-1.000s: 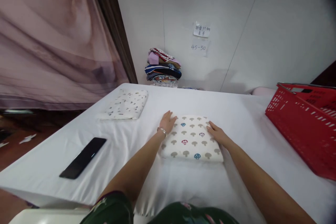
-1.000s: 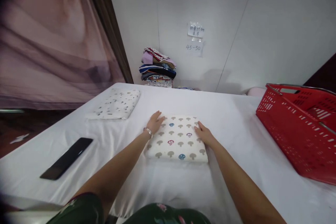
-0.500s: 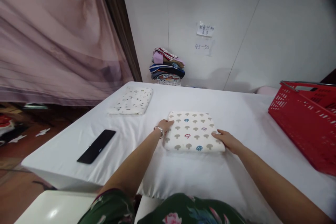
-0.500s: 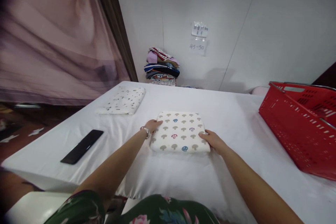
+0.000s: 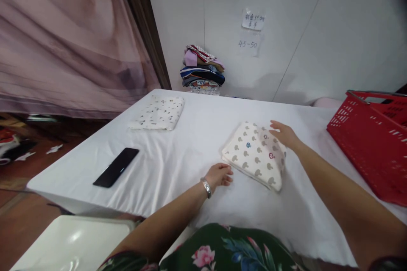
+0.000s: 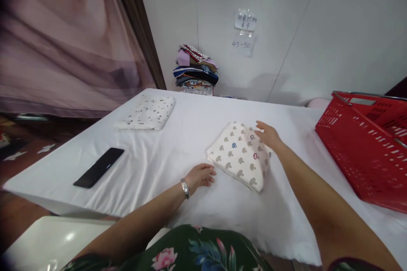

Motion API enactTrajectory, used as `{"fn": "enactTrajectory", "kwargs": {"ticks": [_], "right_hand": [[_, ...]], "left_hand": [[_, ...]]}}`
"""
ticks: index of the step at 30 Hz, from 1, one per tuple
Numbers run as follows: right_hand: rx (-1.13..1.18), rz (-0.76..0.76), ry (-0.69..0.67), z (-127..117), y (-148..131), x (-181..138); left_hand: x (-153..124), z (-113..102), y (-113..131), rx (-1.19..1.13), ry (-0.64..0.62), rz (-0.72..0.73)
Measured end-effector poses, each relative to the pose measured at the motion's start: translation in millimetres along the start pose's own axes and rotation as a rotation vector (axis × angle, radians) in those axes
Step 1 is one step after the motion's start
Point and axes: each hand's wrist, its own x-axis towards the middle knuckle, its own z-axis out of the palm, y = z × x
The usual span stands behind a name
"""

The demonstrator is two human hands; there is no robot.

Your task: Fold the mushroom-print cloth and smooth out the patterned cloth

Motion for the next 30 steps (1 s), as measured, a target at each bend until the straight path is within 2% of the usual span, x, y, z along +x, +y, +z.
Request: {"fn": "enactTrajectory", "kwargs": {"ticks": [4,6,8,11,14,17,25,30], "right_hand": [[0.013,-0.042,-0.149,39,-35,-66],[0.037,-0.112,-0.223,54,-50,-95],[0.011,-0.221,-0.269,64,-60,-116],[-0.130,-0.395,-0.297,74,-66,-133],[-0.280,-0.479,-0.289,78,-67,-141],[-0.322,-0.477,-0.255,80,-68,-144],[-0.248,-0.514,-0.227,98,-91,-121],[-0.358,-0.504,-0.262,110,-93,-118]], "left_hand": [[19,-19,16,0.124,0.216,0.208],[30,-25,22,0.223,0.308,0.306],[41,-28,25,0.320,0.354,0.369],[53,-29,23,0.446,0.339,0.461],[58,-27,20,0.540,0.382,0.559],[56,-26,16,0.569,0.444,0.604],[57,-29,8,0.629,0.356,0.759],[58,-34,11,0.644,0.294,0.748]]}}
